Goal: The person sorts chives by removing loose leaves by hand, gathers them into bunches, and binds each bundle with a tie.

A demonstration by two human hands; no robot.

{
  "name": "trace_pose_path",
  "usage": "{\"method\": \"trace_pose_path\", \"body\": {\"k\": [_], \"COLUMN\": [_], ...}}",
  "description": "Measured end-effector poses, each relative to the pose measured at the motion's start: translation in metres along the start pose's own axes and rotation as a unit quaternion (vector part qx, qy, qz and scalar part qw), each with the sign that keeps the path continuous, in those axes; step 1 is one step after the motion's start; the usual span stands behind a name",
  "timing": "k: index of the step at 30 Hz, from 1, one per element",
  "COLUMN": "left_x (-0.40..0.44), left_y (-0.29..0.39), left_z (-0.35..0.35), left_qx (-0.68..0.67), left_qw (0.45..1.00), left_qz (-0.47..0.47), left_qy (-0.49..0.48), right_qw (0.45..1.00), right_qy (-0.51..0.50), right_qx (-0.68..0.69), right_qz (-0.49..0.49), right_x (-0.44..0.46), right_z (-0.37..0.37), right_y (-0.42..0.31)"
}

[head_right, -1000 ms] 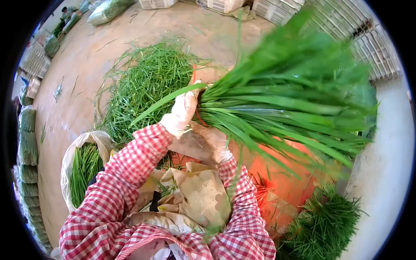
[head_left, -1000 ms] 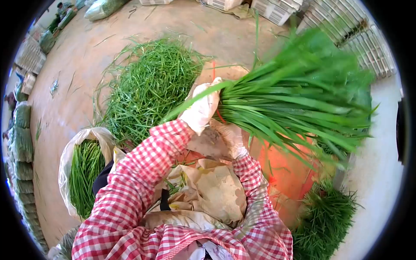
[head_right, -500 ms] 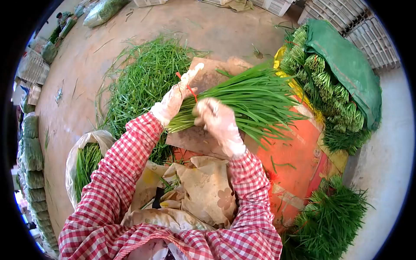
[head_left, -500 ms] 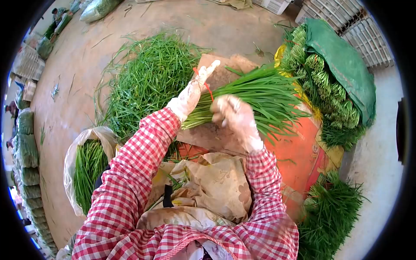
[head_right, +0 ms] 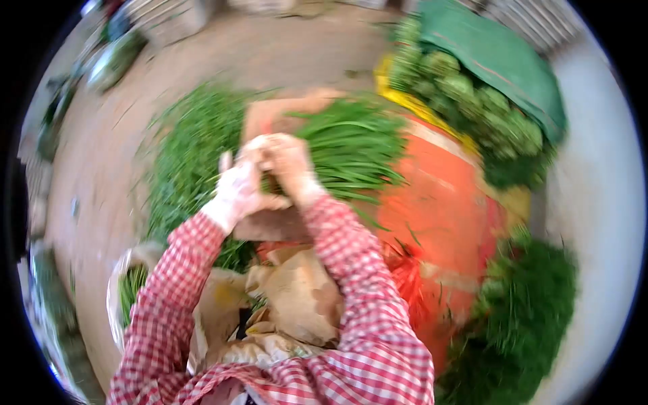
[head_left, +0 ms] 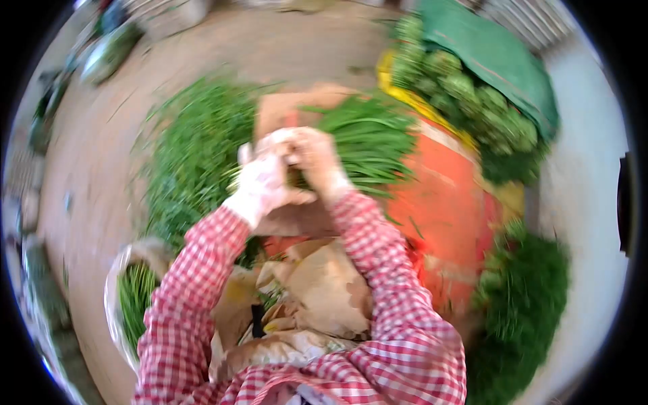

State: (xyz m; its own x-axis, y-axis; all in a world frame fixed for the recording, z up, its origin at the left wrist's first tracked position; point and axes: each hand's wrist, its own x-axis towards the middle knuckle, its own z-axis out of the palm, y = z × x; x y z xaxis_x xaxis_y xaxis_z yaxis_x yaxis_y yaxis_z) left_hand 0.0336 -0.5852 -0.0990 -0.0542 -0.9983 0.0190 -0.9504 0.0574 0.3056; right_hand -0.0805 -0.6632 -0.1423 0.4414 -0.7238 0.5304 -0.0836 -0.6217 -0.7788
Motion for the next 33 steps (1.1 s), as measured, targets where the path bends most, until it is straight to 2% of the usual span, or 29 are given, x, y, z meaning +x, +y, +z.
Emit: {"method": "trace_pose_path", "body": {"k": [1, 2, 3, 4, 5, 6, 7, 8, 9, 10, 11, 12, 14, 15, 17, 18, 20, 22, 24, 26, 28, 30, 32, 33], "left_x": [0.001, 0.003, 0.001, 0.003, 0.006, 0.008, 0.016, 0.023, 0.035, 0.045, 0.049, 0.046, 0.038, 0.037, 0.041, 0.044, 0.042, 0.046, 0.046, 0.044, 0.042, 0.037, 0.037, 0.041], "left_y": [0.006, 0.021, -0.001, -0.025, -0.022, -0.018, -0.012, -0.019, -0.04, -0.06, -0.076, -0.081, -0.056, -0.053, -0.051, -0.044, -0.027, -0.021, -0.019, -0.034, -0.03, -0.026, -0.027, -0.03], "left_z": [0.007, 0.009, 0.033, 0.056, 0.055, 0.054, 0.053, 0.054, 0.053, 0.054, 0.059, 0.062, 0.06, 0.061, 0.056, 0.05, 0.032, 0.019, 0.017, 0.027, 0.025, 0.027, 0.024, 0.027], "left_qx": [0.115, 0.181, 0.146, 0.119, 0.236, 0.348, 0.343, 0.262, 0.179, 0.094, 0.009, -0.075, -0.042, -0.043, -0.059, -0.058, 0.007, 0.045, 0.036, -0.025, -0.105, -0.133, -0.205, -0.143], "left_qw": [0.992, 0.981, 0.989, 0.991, 0.966, 0.924, 0.926, 0.954, 0.973, 0.985, 0.988, 0.983, 0.992, 0.993, 0.986, 0.987, 0.982, 0.977, 0.971, 0.981, 0.978, 0.979, 0.962, 0.976], "left_qz": [0.009, -0.034, 0.004, -0.025, -0.028, -0.021, 0.004, -0.004, -0.021, -0.043, -0.067, -0.093, -0.072, -0.063, -0.067, -0.058, -0.078, -0.065, -0.089, -0.047, -0.031, 0.001, -0.037, -0.039], "left_qy": [-0.058, -0.067, 0.019, -0.056, -0.104, -0.154, -0.159, -0.148, -0.143, -0.138, -0.137, -0.138, -0.093, -0.093, -0.139, -0.137, -0.174, -0.2, -0.218, -0.188, -0.178, -0.157, -0.174, -0.16], "right_qw": [0.999, 0.934, 0.95, 0.961, 0.989, 0.972, 0.956, 0.937, 0.978, 0.996, 0.991, 0.99, 0.983, 0.988, 0.991, 0.988, 0.99, 0.99, 0.957, 0.913, 0.86, 0.856, 0.89, 0.892], "right_qy": [-0.008, 0.011, 0.014, 0.016, 0.059, 0.09, 0.099, 0.107, 0.074, 0.034, -0.005, -0.073, -0.119, -0.078, -0.027, -0.058, -0.079, 0.012, 0.065, 0.135, 0.102, 0.168, 0.157, 0.171], "right_qx": [0.033, 0.301, 0.245, 0.187, 0.016, 0.108, 0.177, 0.249, 0.116, -0.019, -0.023, -0.065, -0.079, -0.08, -0.069, -0.038, -0.056, -0.046, -0.093, -0.14, -0.209, -0.207, -0.13, -0.095], "right_qz": [0.025, 0.19, 0.195, 0.201, 0.136, 0.19, 0.211, 0.219, 0.154, 0.086, 0.133, 0.099, 0.111, 0.111, 0.108, 0.14, 0.102, 0.132, 0.268, 0.359, 0.453, 0.443, 0.407, 0.408], "right_x": [0.001, -0.004, -0.002, -0.001, -0.001, 0.0, 0.003, -0.001, -0.007, -0.017, -0.035, -0.058, -0.095, -0.108, -0.107, -0.107, -0.121, -0.151, -0.19, -0.23, -0.261, -0.271, -0.267, -0.261], "right_z": [-0.001, 0.018, 0.019, 0.02, 0.032, 0.023, 0.023, 0.022, 0.022, 0.021, 0.017, 0.012, 0.002, 0.004, 0.014, 0.016, 0.001, -0.026, -0.056, -0.084, -0.097, -0.094, -0.087, -0.083], "right_y": [-0.004, 0.014, 0.01, 0.004, 0.015, -0.004, -0.013, -0.019, -0.026, -0.034, -0.047, -0.042, -0.014, 0.003, 0.027, 0.031, 0.019, -0.002, -0.014, -0.025, -0.026, -0.04, -0.042, -0.05]}}
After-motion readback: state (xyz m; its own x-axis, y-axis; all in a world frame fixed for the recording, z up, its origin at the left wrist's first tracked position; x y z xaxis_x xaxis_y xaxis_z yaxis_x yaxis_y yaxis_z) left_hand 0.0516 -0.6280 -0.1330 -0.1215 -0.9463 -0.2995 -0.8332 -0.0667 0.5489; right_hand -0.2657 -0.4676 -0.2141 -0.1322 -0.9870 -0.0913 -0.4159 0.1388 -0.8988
